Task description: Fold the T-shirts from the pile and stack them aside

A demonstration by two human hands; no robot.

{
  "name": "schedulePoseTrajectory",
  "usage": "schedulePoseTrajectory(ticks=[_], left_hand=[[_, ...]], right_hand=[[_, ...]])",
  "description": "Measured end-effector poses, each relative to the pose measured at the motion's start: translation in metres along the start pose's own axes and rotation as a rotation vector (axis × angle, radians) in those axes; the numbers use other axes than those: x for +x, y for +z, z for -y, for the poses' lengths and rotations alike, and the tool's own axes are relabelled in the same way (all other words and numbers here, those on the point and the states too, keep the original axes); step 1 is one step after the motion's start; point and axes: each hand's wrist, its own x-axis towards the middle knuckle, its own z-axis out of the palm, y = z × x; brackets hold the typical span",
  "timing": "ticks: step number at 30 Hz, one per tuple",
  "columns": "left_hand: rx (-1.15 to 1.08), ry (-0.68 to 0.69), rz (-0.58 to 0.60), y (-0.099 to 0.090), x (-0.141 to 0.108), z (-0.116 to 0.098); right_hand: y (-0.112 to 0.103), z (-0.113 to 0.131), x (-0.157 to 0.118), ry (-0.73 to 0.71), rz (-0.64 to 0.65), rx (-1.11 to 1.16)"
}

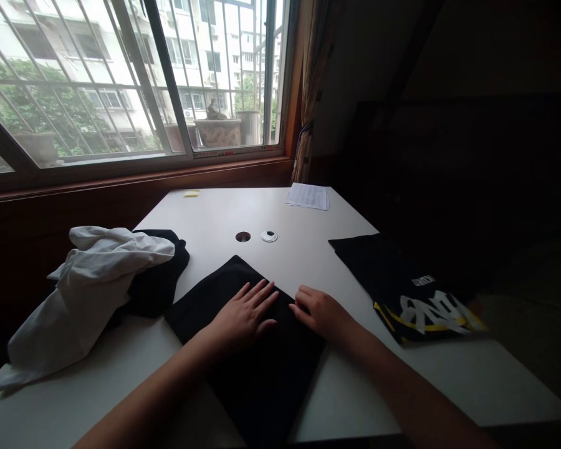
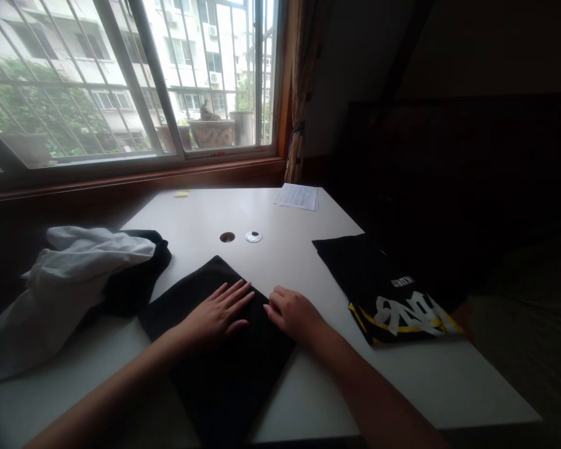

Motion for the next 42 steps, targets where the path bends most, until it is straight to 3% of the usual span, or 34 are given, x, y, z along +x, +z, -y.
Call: schedulePoseTrajectory(ticks=[11, 17, 21, 26, 35, 38, 42], left_hand=[[0.049, -0.305, -0.012, 0.001, -0.002, 0.078], [0.073, -0.374, -0.020, -0.003, -0.018, 0.097], [0.063, -0.346, -0.041, -0.006, -0.022, 0.095], [0.091, -0.405, -0.065, -0.006, -0.019, 0.087], [-0.019, -0.369, -0.073, 0.004, -0.006, 0.054], [-0.126, -0.317, -0.080, 0.000, -0.001, 0.039], [-0.289, -0.280, -0.173, -0.011, 0.000, 0.034]], right_hand=[[0.003, 0.004, -0.002, 0.017, 0.047, 0.040], [0.002, 0.006, -0.002, 0.028, 0.096, 0.024], [0.001, 0.005, -0.004, 0.040, 0.035, 0.089], [0.004, 0.005, -0.002, 0.069, -0.057, 0.299], [-0.008, 0.016, -0.002, 0.225, 0.013, 0.441], [-0.011, 0.017, -0.003, 0.259, 0.082, 0.457], [-0.011, 0.018, -0.004, 0.227, 0.131, 0.515]])
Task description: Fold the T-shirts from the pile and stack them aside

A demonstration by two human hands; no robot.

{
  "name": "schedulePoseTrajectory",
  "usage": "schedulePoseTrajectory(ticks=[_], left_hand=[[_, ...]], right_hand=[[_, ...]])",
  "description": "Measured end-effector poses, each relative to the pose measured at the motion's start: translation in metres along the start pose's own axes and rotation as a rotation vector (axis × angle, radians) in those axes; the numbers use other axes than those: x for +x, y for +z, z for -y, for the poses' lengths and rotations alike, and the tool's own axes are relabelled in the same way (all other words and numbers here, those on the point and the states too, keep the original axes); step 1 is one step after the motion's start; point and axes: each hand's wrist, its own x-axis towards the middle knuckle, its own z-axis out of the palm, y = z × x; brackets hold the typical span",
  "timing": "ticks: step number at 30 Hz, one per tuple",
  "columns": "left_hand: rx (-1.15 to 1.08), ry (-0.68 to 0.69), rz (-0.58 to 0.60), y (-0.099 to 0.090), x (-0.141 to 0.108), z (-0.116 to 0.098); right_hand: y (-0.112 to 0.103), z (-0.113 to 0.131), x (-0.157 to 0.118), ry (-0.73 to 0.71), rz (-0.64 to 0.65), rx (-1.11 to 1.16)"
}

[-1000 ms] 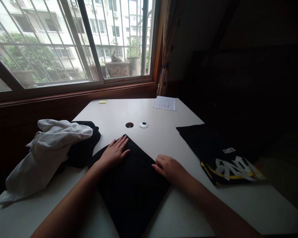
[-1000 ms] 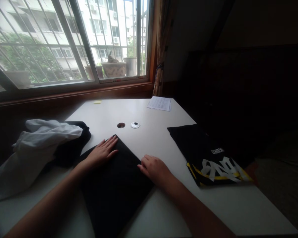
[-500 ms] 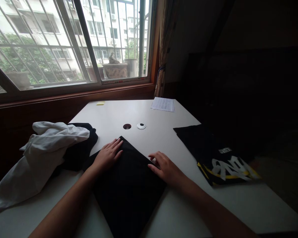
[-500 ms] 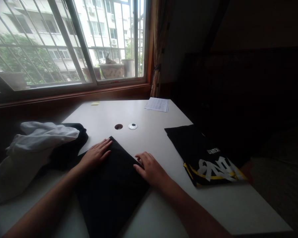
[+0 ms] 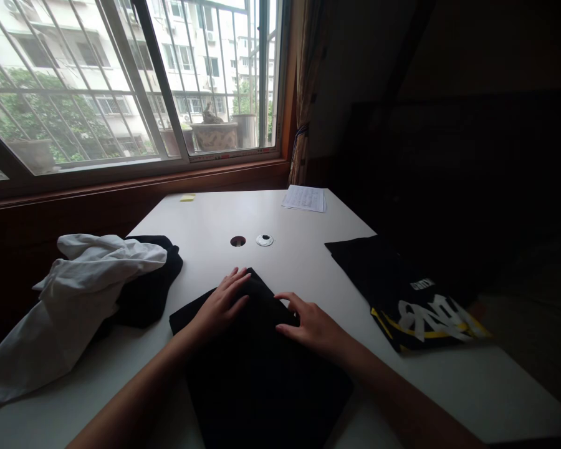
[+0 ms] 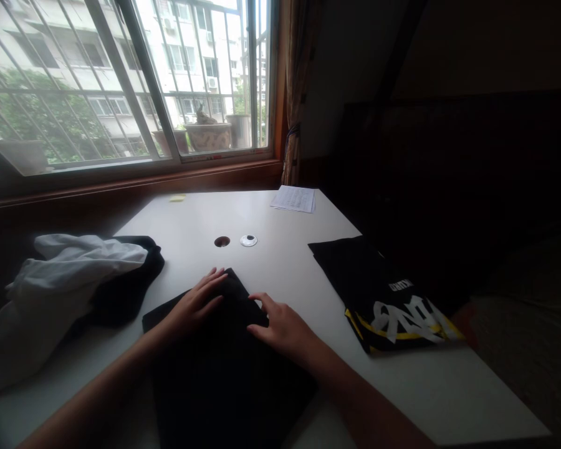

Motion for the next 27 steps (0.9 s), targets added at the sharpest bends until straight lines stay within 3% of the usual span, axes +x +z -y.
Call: schedulePoseTrajectory(ticks=[6, 13, 19, 27], left_hand=[[-0.045, -0.029, -0.218, -0.022, -0.004, 0.018], [0.057, -0.119, -0.394, -0.031, -0.010, 0.044], [0.124, -0.137, -0.275, -0.019, -0.012, 0.051], [0.070, -0.120, -0.164, -0.011, -0.013, 0.055]], right_hand=[[-0.009, -0.006, 0.001, 0.074, -0.048, 0.025], [-0.040, -0.028, 0.002, 0.284, -0.255, -0.077], [-0.051, -0.048, 0.000, 0.404, -0.179, 0.055], [-0.053, -0.035, -0.006, 0.339, 0.026, 0.391]])
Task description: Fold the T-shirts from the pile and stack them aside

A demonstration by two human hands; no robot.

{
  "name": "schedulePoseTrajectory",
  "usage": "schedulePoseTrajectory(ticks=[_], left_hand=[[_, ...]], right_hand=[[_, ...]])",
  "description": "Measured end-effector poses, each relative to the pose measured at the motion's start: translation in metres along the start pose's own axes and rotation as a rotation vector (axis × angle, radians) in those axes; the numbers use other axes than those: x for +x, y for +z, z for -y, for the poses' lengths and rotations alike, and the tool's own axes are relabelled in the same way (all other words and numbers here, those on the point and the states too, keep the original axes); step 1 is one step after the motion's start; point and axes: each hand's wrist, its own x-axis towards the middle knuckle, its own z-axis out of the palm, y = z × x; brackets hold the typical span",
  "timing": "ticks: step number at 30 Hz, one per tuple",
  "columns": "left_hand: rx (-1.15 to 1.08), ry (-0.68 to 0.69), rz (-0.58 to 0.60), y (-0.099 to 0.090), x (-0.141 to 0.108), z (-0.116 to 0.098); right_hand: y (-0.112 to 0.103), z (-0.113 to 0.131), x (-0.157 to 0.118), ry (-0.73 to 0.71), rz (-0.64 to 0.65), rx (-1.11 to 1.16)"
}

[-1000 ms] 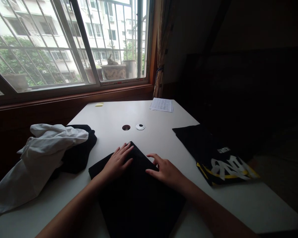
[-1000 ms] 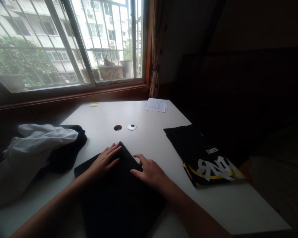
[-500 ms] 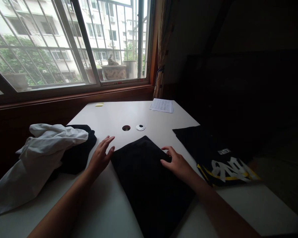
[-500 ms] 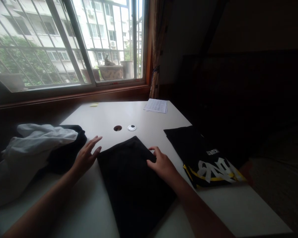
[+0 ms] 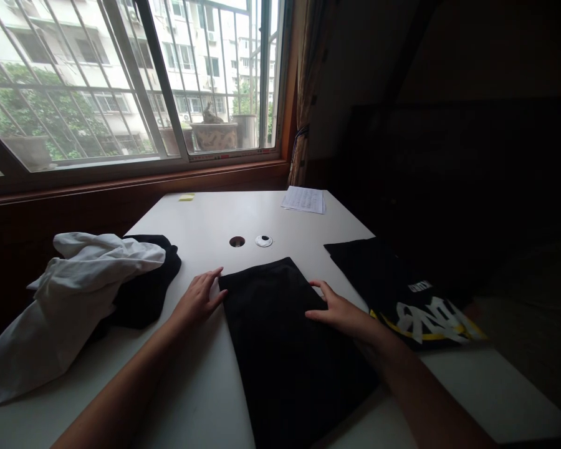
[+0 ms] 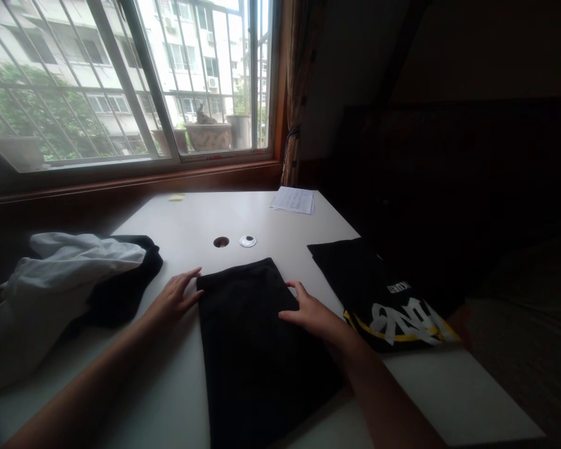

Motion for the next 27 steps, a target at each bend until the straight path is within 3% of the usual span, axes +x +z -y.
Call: schedulePoseTrajectory(ticks=[5, 13, 27], left_hand=[[-0.072, 0.004, 0.038, -0.003, 0.001, -0.003], [-0.108, -0.050, 0.014, -0.007, 0.003, -0.001], [-0.107, -0.083, 0.012, -0.010, 0.005, 0.000]], right_hand=[[-0.005, 0.006, -0.007, -0.009, 0.102, 0.030], [0.001, -0.003, 0.003, -0.044, -0.014, 0.007], [0.001, -0.011, 0.007, -0.101, -0.007, -0.014]])
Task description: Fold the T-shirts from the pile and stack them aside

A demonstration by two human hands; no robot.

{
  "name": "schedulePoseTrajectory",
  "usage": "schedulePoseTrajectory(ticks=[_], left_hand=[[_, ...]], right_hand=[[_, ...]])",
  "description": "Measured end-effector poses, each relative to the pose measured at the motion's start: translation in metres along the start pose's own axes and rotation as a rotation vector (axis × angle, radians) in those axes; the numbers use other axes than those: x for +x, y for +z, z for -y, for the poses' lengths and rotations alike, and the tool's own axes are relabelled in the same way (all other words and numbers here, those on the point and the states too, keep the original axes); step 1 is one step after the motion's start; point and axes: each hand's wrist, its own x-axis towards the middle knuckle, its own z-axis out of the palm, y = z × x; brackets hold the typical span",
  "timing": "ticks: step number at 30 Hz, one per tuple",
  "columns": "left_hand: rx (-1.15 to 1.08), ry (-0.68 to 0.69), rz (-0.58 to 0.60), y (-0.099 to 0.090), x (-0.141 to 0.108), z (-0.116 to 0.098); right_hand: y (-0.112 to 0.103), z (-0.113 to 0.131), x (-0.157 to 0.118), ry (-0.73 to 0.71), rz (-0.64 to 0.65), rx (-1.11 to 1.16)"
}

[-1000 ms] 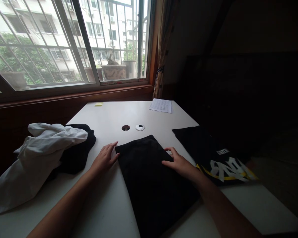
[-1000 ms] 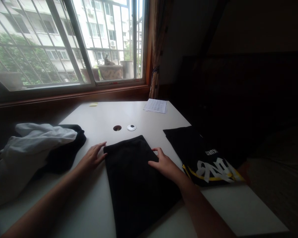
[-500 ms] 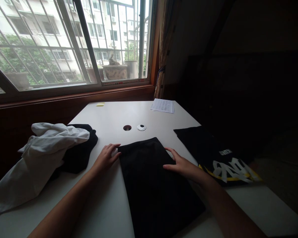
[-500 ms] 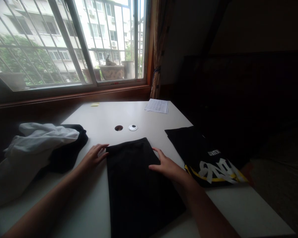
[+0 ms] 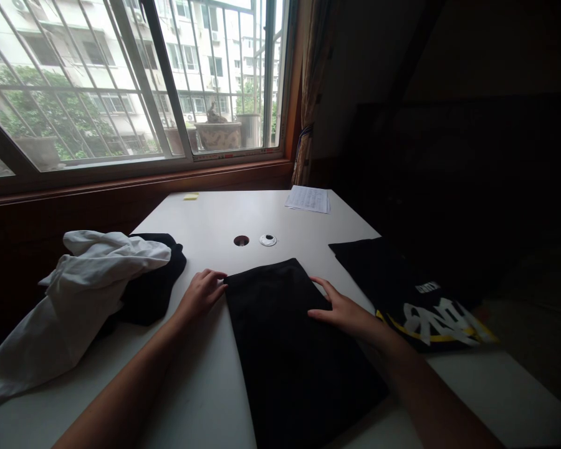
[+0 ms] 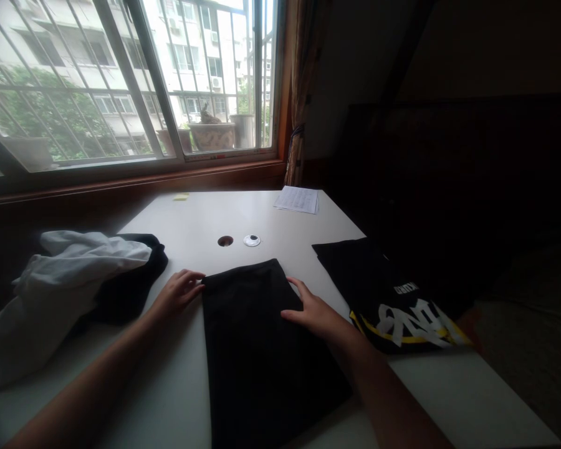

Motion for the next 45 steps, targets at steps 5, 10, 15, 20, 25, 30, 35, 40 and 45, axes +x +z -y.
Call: schedulePoseTrajectory(ticks=[5, 10, 15, 20, 25, 30, 35, 40, 45], left_hand=[[0.007, 0.008, -0.018, 0.000, 0.000, 0.000], [0.017, 0.012, -0.019, 0.000, 0.000, 0.002], [0.014, 0.008, -0.004, 0.001, 0.001, 0.002], [0.014, 0.016, 0.011, 0.001, 0.001, 0.002], [0.030, 0.022, 0.004, 0.001, 0.001, 0.002], [0.044, 0.029, -0.013, 0.002, 0.000, 0.004], [0.059, 0.053, -0.054, 0.006, -0.001, 0.007], [0.085, 0.081, -0.052, 0.008, -0.002, 0.010], [0.110, 0.127, -0.023, 0.012, -0.003, 0.007]], right_hand=[[-0.001, 0.002, -0.001, -0.014, -0.004, -0.024], [0.000, 0.001, 0.000, -0.011, 0.006, -0.017], [0.001, -0.004, 0.003, -0.048, -0.010, -0.028], [0.005, -0.007, 0.006, -0.086, -0.107, -0.129], [0.008, -0.006, 0.007, -0.079, -0.155, -0.174], [0.009, -0.003, 0.006, -0.089, -0.180, -0.179], [0.004, 0.001, 0.005, -0.082, -0.192, -0.179], [0.000, 0.000, 0.005, -0.083, -0.219, -0.211], [0.002, 0.004, 0.004, -0.132, -0.266, -0.256]])
